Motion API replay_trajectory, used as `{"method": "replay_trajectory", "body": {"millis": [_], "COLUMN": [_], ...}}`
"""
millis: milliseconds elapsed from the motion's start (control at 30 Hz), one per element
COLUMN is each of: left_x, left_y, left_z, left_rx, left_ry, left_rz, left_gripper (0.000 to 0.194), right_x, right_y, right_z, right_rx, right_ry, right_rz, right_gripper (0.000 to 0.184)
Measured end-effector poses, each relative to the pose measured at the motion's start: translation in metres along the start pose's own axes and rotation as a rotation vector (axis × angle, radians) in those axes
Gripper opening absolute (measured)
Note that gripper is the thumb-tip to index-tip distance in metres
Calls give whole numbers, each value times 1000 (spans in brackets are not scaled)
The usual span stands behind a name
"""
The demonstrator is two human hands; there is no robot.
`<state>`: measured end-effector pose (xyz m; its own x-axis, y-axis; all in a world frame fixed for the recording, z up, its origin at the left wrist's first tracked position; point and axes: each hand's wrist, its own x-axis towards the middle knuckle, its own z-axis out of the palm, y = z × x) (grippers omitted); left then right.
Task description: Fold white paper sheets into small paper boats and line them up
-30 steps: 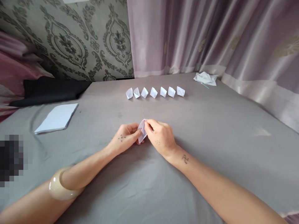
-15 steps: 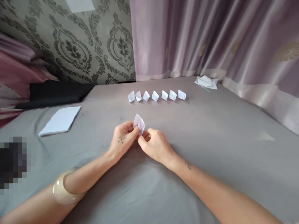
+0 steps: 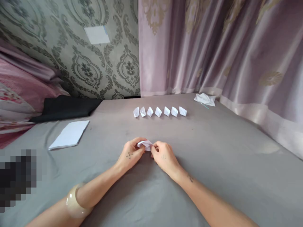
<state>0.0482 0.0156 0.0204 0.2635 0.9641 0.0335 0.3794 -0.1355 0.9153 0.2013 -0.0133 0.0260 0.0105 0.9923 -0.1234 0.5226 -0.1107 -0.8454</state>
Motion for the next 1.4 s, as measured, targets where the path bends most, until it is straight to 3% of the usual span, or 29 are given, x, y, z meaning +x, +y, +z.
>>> {"method": "replay_trajectory", "body": {"millis": [267,433,633,700,800,1033,1133,1400], "left_x": [7,4,3,6,10,14,13,10], "left_y": [-9,-1,4,1,-5,-15,-13,0], "left_z": [-2,-6,-6,-6,-8,-23,-26,-25], "left_rx": [-139,-68,-5,-100,-292,-339,-353,-648], "left_ry": [-172,-113,-42,-9,-16,3,-4,13], "left_rz": [-146,-136,-94,-155,-265,-334,-324,-250], "left_gripper": [36,40,32,27,20,15,17,21], "right_x": [4,3,1,-1,-5,-9,-6,-4], "right_y": [2,0,0,-1,-3,1,3,-11], "right_z": [-3,-4,-6,-4,-2,-6,-4,13], "right_rx": [-31,-27,-115,-179,-265,-636,-685,-648], "right_ry": [-13,-47,-26,52,161,41,21,100], "right_rz": [15,71,5,-71,-243,-653,-665,-617], "right_gripper": [20,14,18,17,29,28,31,32]}}
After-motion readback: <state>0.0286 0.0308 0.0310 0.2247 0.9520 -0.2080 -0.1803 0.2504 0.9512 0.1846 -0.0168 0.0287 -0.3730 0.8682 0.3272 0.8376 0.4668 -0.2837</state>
